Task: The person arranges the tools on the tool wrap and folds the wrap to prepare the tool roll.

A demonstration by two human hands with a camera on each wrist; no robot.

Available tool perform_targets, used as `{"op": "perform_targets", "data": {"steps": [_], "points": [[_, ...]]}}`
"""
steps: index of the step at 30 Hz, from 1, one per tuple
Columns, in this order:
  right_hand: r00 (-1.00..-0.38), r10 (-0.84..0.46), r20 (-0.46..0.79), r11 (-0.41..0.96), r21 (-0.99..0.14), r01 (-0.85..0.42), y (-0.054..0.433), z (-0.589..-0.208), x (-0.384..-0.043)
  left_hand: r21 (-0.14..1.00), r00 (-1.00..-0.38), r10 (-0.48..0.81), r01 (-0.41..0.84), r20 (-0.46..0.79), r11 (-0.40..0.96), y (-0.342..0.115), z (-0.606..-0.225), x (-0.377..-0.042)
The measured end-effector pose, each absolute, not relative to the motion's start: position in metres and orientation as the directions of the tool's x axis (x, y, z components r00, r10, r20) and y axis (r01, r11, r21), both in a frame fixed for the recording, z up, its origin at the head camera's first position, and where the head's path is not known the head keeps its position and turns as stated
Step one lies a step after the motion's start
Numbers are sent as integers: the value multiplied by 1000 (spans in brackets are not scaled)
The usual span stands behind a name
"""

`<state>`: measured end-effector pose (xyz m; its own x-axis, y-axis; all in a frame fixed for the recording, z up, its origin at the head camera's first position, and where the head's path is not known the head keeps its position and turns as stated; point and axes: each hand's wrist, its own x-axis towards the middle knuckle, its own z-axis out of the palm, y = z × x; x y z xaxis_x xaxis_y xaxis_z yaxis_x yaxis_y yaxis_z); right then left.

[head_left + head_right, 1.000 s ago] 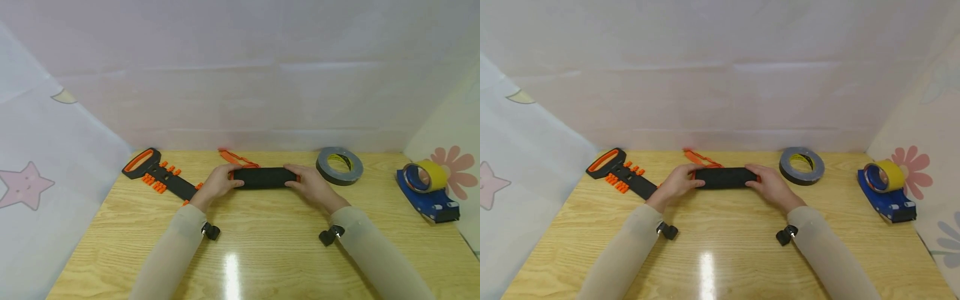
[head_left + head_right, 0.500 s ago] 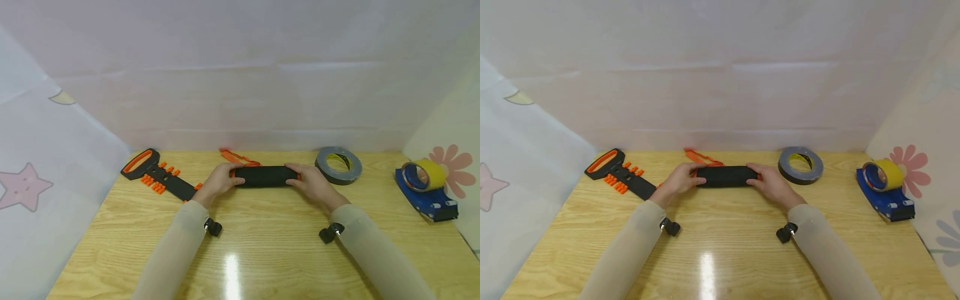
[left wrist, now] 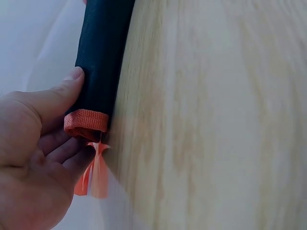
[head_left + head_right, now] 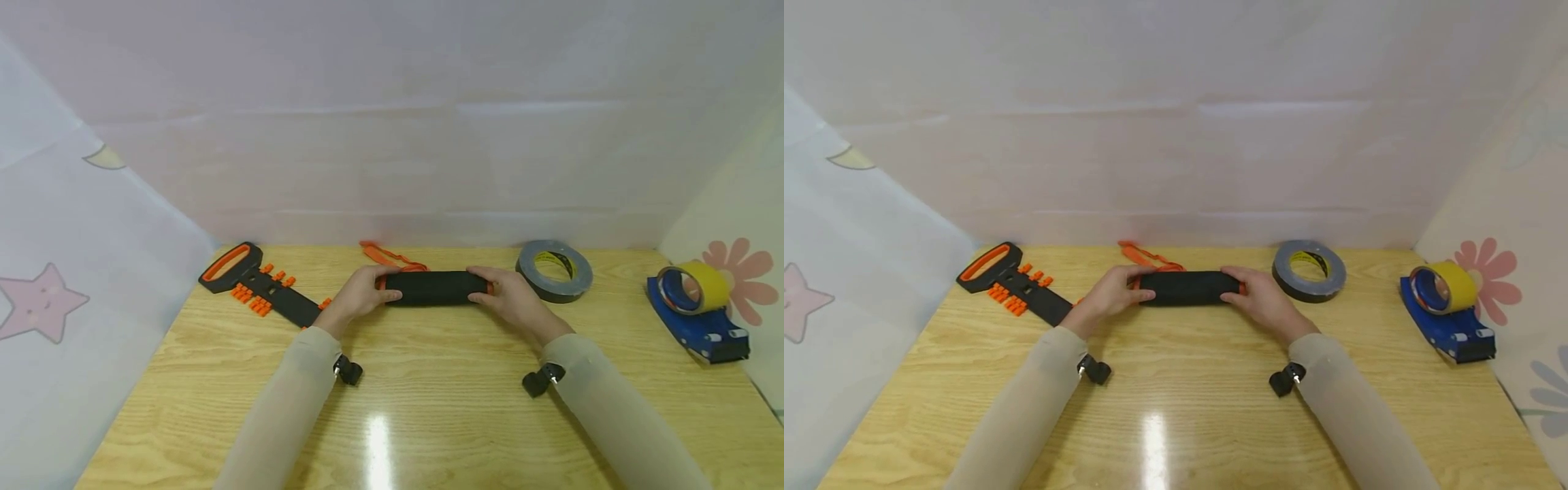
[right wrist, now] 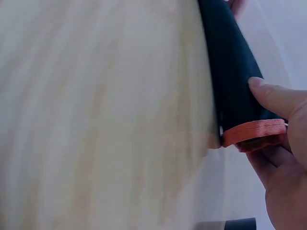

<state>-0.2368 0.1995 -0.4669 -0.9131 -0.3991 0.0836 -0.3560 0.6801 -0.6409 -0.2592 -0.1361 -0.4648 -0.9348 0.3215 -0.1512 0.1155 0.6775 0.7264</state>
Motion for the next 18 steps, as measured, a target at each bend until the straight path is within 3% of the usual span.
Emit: {"op": "perform_targets", "data": {"steps": [8,12,18], "points": [[-903,-419,89,717,-578,-390,199,-463,-231,740,-935,342,164,-94,652,-134,-462,-247],[-909,-394,133,741,-539,-400,197,-453,-221,716,-948,319,237,22,656,-130,-453,-239],[-921,-358,153,820,-421,-389,184,-435,-206,495,-924,316,382,214,780,-122,-441,-222]]}}
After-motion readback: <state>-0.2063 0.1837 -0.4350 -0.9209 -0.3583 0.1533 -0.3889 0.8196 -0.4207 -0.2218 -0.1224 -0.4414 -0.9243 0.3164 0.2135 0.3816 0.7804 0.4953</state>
